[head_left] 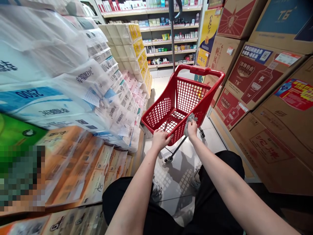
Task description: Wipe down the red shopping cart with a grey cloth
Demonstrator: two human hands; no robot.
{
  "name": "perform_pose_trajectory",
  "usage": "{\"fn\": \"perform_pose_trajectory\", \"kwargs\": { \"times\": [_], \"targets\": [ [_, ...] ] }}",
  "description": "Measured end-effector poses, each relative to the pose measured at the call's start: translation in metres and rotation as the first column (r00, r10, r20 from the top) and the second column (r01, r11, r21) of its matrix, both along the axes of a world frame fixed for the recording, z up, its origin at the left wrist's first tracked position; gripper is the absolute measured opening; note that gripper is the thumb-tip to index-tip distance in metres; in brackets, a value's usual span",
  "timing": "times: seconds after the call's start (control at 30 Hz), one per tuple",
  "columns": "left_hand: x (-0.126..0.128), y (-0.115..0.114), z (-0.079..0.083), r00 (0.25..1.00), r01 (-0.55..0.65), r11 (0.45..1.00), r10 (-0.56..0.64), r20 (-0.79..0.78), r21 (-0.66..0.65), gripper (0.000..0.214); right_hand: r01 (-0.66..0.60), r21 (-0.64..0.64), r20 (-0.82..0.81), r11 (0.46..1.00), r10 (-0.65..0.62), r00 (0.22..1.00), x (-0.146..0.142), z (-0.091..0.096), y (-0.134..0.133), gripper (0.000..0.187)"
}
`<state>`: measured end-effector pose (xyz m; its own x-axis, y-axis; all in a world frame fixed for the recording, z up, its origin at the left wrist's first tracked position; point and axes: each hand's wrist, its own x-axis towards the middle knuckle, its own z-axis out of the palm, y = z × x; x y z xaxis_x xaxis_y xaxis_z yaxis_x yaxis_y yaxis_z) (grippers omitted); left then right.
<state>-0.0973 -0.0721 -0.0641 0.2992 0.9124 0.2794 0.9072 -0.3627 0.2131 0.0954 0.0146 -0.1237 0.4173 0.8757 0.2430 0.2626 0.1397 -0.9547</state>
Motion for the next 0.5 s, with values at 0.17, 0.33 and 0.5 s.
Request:
{"fn": "perform_pose_trajectory", "kwargs": {
  "times": [0.17,0.33,0.5],
  "targets": [
    [-0.006,-0.005,0.003,1.0,0.002,1.0,-0.002,0.018,-0.008,0.041,-0.105,-0.03,-0.278,0.994,0.092,0.956,0.006,-0.006,-0.011,0.038],
    [-0.008,-0.01,0.002,1.0,0.014,1.0,-0.014,0.0,-0.007,0.039,-0.013,-0.013,-0.512,1.0,0.004,0.859,-0.003,-0.01,-0.016,0.041],
    [0.004,-0.011,-0.002,1.0,0.014,1.0,-0.014,-0.009,0.002,0.04,0.186,-0.068,-0.375,0.98,-0.198,0.906,-0.003,0.001,-0.007,0.037]
  ]
}}
